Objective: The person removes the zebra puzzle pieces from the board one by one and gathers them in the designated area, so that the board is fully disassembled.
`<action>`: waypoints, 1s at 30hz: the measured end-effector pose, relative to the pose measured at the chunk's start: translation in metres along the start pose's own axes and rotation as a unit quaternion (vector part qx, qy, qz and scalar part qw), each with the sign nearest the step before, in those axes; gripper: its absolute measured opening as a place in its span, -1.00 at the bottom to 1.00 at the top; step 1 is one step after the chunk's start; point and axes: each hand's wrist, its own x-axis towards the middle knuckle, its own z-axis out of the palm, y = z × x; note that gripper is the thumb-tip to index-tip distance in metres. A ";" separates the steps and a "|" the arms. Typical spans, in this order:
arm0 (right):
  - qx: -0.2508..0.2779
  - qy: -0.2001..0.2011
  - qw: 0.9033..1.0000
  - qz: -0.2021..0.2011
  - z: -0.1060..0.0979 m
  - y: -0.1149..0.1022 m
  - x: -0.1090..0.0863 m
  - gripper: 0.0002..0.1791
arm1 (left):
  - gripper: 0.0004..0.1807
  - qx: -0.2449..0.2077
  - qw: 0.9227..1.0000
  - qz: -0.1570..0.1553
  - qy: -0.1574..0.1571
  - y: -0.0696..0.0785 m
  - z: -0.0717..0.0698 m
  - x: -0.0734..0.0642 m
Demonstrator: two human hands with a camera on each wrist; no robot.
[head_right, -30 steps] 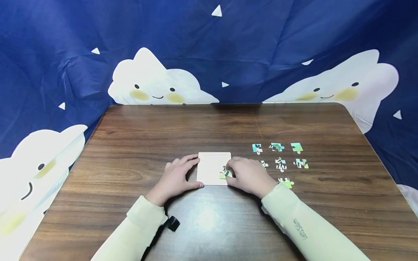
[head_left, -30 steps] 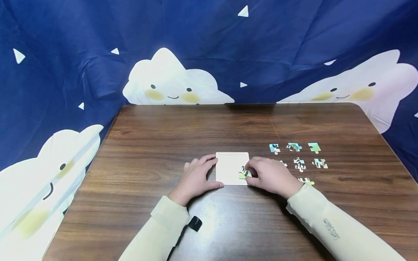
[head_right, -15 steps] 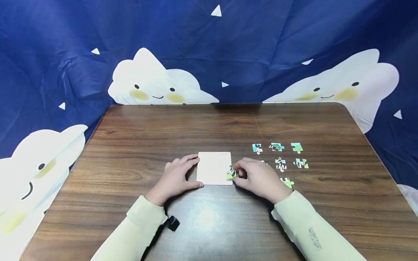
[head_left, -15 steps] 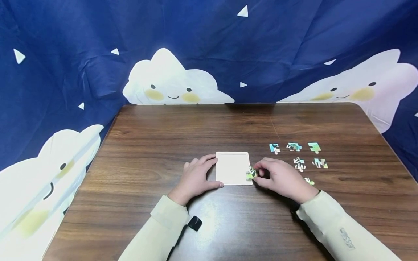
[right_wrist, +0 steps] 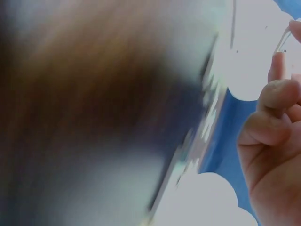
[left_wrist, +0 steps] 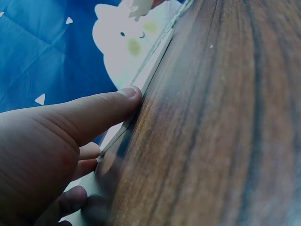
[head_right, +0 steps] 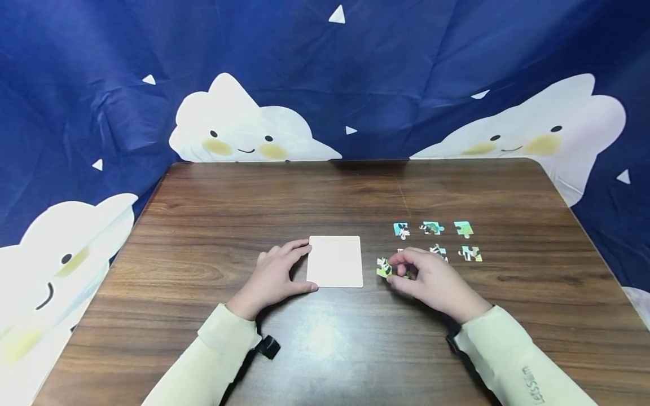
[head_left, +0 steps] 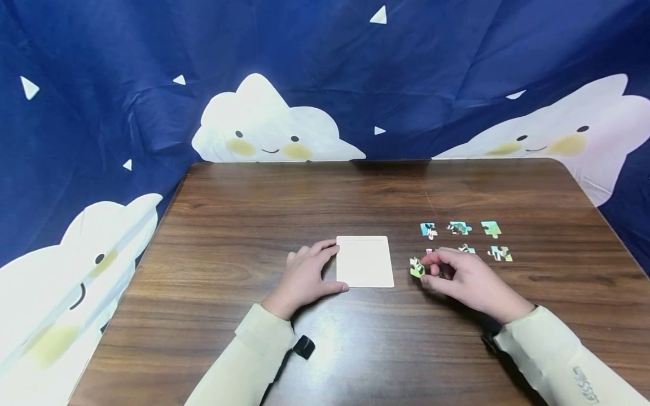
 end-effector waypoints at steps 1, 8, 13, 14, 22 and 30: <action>-0.007 0.005 1.000 -0.004 -0.002 0.003 -0.003 -0.78 | -0.04 0.000 1.000 0.000 0.001 0.000 0.000 0.000; -0.075 0.024 0.997 -0.006 -0.021 0.021 -0.024 -0.74 | -0.05 0.001 1.000 0.004 0.001 0.001 -0.001 0.000; -0.099 0.031 0.995 -0.007 -0.031 0.032 -0.035 -0.73 | -0.05 0.000 1.000 0.003 0.000 0.001 -0.001 0.000; -0.105 0.032 0.994 -0.008 -0.033 0.034 -0.037 -0.72 | -0.05 0.000 1.000 0.003 0.000 0.001 0.000 0.000; -0.147 0.038 0.988 -0.009 -0.048 0.052 -0.058 -0.64 | -0.05 -0.004 1.000 0.005 0.001 0.000 0.001 0.000; -0.185 0.037 0.982 0.018 -0.065 0.067 -0.071 -0.65 | -0.05 -0.001 1.000 0.004 0.006 0.001 0.001 0.000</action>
